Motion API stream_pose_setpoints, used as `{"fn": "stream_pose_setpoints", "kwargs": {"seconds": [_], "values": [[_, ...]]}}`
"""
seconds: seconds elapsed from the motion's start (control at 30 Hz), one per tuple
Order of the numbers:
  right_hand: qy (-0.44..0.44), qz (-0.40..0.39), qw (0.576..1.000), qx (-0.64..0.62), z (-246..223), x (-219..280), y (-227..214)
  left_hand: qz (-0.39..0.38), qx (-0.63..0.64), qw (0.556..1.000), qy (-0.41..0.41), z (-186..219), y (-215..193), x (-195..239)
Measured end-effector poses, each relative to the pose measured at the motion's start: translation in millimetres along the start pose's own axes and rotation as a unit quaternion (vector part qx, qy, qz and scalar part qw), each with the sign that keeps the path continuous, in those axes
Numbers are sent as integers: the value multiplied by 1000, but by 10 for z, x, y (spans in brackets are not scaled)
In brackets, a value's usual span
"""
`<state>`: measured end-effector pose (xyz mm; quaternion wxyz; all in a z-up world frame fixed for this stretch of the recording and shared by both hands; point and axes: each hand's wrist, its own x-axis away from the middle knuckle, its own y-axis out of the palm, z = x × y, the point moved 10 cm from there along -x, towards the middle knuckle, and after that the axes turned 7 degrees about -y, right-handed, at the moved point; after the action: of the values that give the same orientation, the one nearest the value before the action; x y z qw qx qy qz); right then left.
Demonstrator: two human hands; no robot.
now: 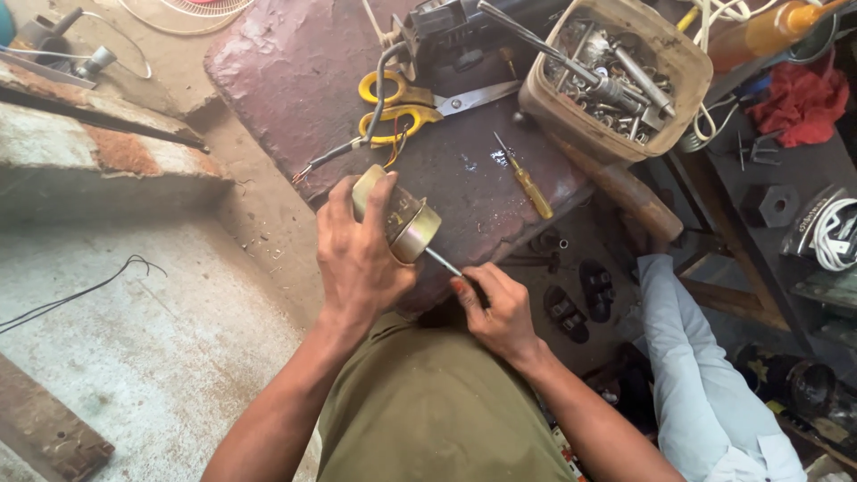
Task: The person disassembles a small electric motor, removes the rotor, and repeatedly applies a liquid from a squeeze bottle to the stator windings. They reassemble the motor housing and rotor, then repeat the lubrication and reassembly steps multiple times.
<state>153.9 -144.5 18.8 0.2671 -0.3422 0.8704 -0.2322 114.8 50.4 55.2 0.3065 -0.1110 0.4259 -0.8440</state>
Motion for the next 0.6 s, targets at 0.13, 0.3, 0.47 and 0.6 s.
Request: {"fn": "stream_pose_setpoints", "kwargs": {"seconds": [0.13,0.3,0.47,0.6], "values": [[155,-28,981,-113,397,184,170,0,1,1000,3,7,-6,2],[428,-8,735,-526,728,645,647,-6,-5,1000,0,-3,16,-4],[231,-21,953,-196,490,276,270,1,-9,1000,6,6,7,-4],[151,-22,981,-116,279,81,139,-7,-1,1000,1,-3,10,-1]]}}
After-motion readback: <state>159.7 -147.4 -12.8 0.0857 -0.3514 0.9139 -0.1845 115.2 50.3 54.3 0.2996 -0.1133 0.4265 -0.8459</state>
